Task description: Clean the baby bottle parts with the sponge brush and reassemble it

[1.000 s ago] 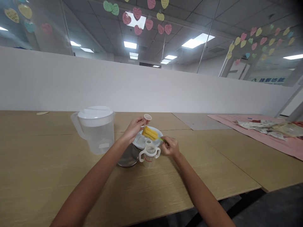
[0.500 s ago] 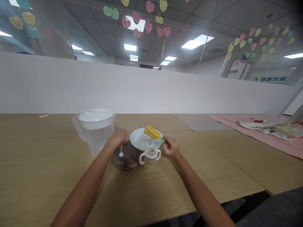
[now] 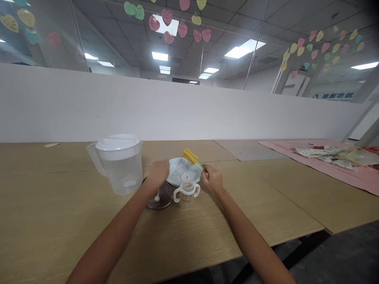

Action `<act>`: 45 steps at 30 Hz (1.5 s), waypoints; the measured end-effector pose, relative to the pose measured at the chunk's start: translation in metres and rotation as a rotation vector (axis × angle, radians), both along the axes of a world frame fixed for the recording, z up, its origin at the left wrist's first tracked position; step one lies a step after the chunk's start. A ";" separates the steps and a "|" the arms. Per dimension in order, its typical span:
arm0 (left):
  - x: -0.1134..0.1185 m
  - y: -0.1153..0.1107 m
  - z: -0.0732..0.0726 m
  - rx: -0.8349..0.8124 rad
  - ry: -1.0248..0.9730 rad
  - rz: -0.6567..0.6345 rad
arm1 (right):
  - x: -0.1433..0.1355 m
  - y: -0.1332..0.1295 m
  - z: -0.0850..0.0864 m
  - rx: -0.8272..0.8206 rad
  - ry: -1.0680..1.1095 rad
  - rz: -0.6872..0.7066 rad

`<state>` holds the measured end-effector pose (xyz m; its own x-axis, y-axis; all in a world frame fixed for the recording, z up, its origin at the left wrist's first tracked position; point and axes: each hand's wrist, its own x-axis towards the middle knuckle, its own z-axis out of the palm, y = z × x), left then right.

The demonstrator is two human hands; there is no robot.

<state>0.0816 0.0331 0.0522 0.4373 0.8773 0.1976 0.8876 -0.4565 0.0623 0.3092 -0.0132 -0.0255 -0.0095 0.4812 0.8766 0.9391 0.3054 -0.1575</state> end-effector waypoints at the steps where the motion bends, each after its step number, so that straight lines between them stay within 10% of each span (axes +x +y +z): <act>1: 0.009 -0.001 -0.004 0.018 -0.019 -0.024 | 0.000 0.001 0.000 -0.006 0.001 -0.018; 15: 0.031 0.022 -0.033 -0.046 -0.321 -0.307 | 0.001 0.004 -0.002 0.011 0.022 -0.074; 27: 0.016 0.002 0.023 -0.081 -0.878 -0.363 | 0.000 0.002 -0.004 0.109 -0.011 -0.049; 37: 0.022 -0.012 0.020 -0.438 -1.023 -0.544 | 0.003 -0.004 -0.001 0.232 -0.131 0.052; 45: 0.014 -0.030 0.038 -0.423 -1.066 -0.652 | -0.004 -0.005 -0.006 0.295 -0.091 0.117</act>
<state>0.0960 0.0033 0.0899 0.6024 0.6448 0.4705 -0.0598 -0.5514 0.8321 0.3050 -0.0178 -0.0315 -0.1341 0.1976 0.9711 0.9012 0.4319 0.0366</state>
